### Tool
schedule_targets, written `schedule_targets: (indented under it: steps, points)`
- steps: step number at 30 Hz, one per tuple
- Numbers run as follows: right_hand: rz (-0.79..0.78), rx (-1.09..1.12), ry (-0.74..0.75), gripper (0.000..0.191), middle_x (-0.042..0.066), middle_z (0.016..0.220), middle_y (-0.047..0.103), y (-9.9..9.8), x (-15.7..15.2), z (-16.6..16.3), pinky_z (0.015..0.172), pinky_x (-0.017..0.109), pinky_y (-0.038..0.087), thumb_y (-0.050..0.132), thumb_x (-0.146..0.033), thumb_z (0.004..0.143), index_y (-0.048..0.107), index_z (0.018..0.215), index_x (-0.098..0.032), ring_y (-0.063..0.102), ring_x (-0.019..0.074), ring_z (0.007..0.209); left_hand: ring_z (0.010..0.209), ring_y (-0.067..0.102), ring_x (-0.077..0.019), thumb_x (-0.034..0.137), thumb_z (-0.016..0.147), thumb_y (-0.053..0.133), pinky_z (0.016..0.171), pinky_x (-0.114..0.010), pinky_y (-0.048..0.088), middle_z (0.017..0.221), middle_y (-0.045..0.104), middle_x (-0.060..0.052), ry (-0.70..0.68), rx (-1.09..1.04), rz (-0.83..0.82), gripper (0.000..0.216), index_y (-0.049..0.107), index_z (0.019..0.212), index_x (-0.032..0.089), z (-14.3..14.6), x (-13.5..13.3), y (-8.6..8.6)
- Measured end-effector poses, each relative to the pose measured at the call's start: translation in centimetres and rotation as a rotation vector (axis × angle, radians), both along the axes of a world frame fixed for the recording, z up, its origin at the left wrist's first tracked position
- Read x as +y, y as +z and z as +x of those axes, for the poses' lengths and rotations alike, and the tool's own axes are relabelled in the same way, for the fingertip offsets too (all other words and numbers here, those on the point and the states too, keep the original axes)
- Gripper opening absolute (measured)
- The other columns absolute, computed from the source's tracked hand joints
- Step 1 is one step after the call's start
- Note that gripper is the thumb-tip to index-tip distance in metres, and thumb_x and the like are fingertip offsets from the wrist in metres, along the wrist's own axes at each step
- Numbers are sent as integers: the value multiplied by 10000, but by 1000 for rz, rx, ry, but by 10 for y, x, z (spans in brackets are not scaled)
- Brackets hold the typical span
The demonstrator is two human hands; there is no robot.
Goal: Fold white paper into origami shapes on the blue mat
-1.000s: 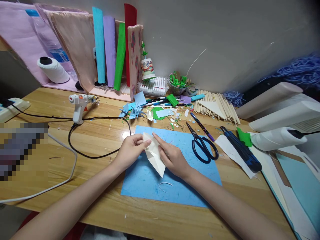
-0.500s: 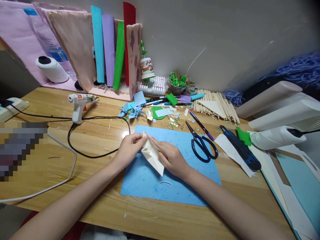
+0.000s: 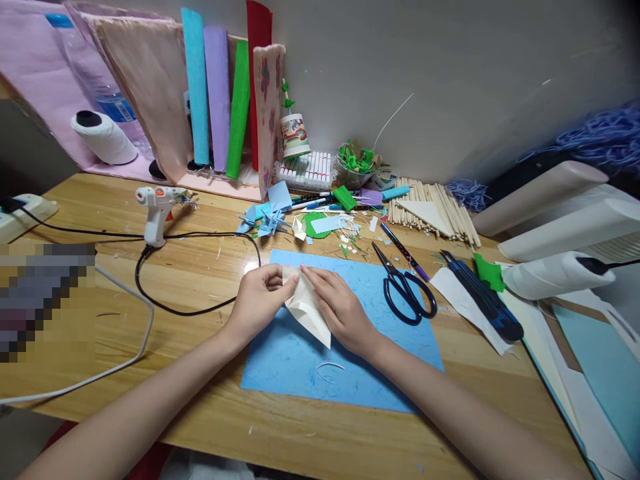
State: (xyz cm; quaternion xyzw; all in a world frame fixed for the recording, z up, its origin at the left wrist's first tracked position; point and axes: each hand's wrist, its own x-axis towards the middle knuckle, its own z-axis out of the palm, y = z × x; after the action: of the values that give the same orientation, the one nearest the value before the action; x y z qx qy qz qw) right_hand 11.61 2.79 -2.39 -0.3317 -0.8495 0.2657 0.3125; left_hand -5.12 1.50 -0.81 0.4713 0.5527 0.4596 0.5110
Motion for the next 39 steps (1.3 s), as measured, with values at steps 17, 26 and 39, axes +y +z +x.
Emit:
schedule_targets:
  steps: [17, 26, 39]
  points:
    - [284, -362, 7, 478, 22, 1409, 309, 5, -3, -2, 991, 354, 392, 355, -182, 898, 256, 1365, -164, 338, 190, 1237, 573, 446, -96, 387, 770, 512, 562, -197, 376, 598, 476, 33, -65, -33, -29, 283, 526, 629, 141, -4, 7, -7]
    - [359, -493, -10, 455, 46, 1413, 291, 5, -8, -4, 941, 354, 433, 332, -155, 900, 285, 1351, -120, 315, 207, 1265, 541, 456, -89, 355, 737, 520, 546, -189, 399, 559, 472, 47, -11, -94, -113, 252, 510, 592, 148, -1, 7, -7]
    - [316, -375, -12, 479, 115, 1369, 369, 1, -14, -6, 980, 385, 393, 349, -120, 860, 313, 1336, -86, 342, 221, 1239, 509, 439, -78, 461, 701, 582, 512, -181, 382, 542, 474, 41, -5, -33, -132, 348, 558, 596, 130, -3, 8, -9]
